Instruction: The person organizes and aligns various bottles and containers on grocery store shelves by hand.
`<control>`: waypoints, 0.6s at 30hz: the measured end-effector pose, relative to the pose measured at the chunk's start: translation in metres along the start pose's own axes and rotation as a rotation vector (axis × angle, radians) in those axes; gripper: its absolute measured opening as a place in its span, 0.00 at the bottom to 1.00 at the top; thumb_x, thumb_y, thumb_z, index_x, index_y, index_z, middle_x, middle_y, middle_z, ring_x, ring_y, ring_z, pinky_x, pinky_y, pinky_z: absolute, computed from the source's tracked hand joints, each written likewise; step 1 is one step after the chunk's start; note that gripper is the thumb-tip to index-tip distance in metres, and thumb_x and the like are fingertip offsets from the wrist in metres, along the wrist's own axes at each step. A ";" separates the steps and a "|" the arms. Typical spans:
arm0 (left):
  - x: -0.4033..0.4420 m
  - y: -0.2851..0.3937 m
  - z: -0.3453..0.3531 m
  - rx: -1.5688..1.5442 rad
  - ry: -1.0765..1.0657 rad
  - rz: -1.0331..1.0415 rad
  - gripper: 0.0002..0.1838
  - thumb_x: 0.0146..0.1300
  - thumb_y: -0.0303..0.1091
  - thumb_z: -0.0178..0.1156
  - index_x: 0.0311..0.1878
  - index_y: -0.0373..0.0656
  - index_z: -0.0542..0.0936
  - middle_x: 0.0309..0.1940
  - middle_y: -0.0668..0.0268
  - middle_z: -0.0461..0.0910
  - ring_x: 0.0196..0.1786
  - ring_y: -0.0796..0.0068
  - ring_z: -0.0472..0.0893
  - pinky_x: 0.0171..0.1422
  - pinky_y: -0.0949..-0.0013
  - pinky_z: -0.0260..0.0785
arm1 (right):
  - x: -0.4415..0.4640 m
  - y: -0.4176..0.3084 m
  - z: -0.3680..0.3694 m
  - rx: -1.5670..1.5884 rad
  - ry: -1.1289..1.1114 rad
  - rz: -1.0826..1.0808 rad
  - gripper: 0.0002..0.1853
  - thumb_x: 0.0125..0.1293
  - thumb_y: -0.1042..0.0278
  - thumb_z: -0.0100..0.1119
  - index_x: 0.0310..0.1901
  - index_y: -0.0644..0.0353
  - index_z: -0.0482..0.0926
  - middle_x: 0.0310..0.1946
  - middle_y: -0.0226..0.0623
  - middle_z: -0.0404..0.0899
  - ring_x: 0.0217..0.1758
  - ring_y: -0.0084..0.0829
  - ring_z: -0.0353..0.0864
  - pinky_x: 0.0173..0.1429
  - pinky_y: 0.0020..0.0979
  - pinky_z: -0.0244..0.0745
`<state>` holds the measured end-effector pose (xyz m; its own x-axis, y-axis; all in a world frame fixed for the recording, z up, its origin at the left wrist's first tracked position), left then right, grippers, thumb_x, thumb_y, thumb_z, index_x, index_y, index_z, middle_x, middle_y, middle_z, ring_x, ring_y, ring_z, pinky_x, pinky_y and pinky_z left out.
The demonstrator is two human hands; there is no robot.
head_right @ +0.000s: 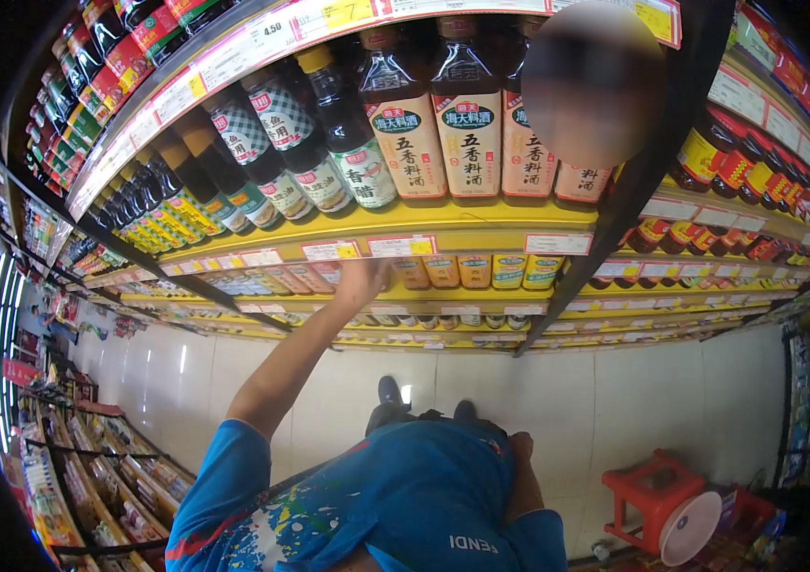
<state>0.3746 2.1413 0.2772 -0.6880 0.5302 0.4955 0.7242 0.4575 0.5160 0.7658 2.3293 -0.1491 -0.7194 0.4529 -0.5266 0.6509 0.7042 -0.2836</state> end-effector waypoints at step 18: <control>0.019 0.014 0.005 0.307 0.005 0.038 0.14 0.48 0.29 0.55 0.41 0.40 0.74 0.39 0.51 0.73 0.43 0.49 0.71 0.46 0.55 0.63 | -0.017 -0.015 -0.027 0.073 -0.052 0.117 0.16 0.51 0.55 0.51 0.26 0.61 0.79 0.29 0.43 0.78 0.37 0.40 0.77 0.42 0.37 0.72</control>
<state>0.3720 2.1609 0.2904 -0.6598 0.5476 0.5145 0.7292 0.6321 0.2623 0.7619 2.3255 -0.1145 -0.6251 0.4991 -0.6001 0.7470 0.6055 -0.2745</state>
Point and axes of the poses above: each hand's wrist, its own x-axis towards the middle knuckle, its own z-axis out of the palm, y = z × x, the point moved 2 cm from there along x, towards the middle knuckle
